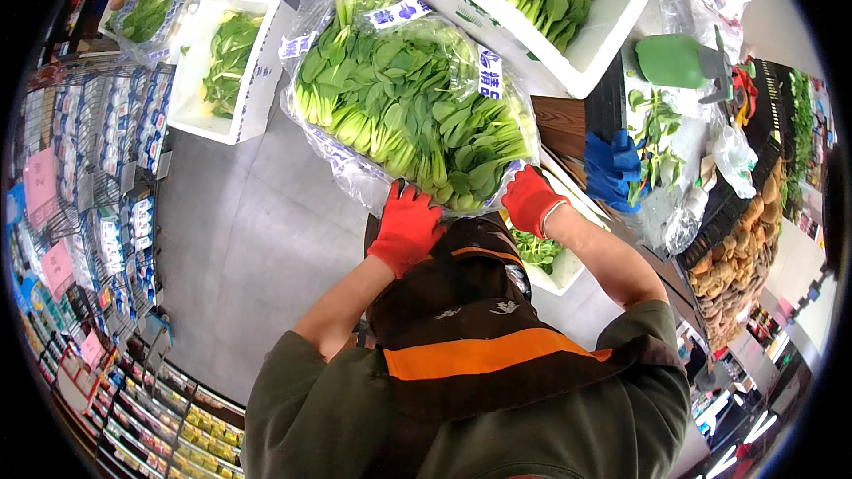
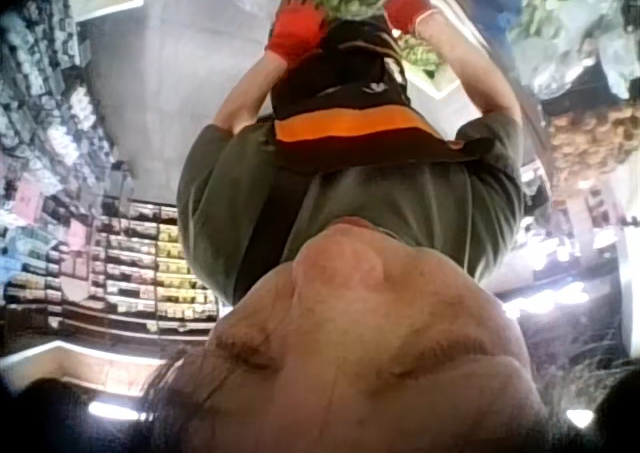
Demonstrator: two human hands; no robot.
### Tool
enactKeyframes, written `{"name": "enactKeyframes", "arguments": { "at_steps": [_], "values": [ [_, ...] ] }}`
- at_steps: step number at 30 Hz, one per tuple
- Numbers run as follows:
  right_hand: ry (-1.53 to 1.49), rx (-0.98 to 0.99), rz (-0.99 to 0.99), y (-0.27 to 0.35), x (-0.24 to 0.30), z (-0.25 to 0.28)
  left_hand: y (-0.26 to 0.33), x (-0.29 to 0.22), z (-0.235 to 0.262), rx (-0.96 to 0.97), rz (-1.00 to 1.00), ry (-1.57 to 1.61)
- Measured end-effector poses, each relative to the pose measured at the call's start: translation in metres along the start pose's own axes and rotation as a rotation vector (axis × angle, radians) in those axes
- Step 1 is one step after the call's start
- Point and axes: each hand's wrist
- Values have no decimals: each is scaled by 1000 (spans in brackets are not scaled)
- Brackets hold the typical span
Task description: The person carries a bundle of bok choy to a produce display and arranges it on the shelf. They then return to a preparation area, where they repeatedly pick up bok choy from a large white bin, trim the ends, and place the vegetables into a plastic bag. The person also uses a spray bottle to mist the vegetables with water.
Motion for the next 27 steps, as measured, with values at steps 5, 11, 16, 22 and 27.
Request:
{"name": "enactKeyframes", "arguments": {
  "at_steps": [5,11,16,22,27],
  "values": [
    [-284,55,-186,-4,-26,-3,2,3,-8,74,-22,21],
    [-23,94,11,-32,-60,19,-19,-12,-6,119,-8,140],
    [-266,125,-353,-16,-40,26,-85,-23,-20,-99,342,406],
    [12,-57,-96,23,-24,15,-150,-46,-68,-211,-53,-18],
    [139,-261,-187,18,-21,-10,-180,-64,-132,-192,-65,-199]
  ]
}}
Point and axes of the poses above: each hand's wrist, its own y-axis away from the middle knuckle, its own z-axis out of the back of the hand, x = y × z, and after that the axes turned 14 degrees about -x, right-handed
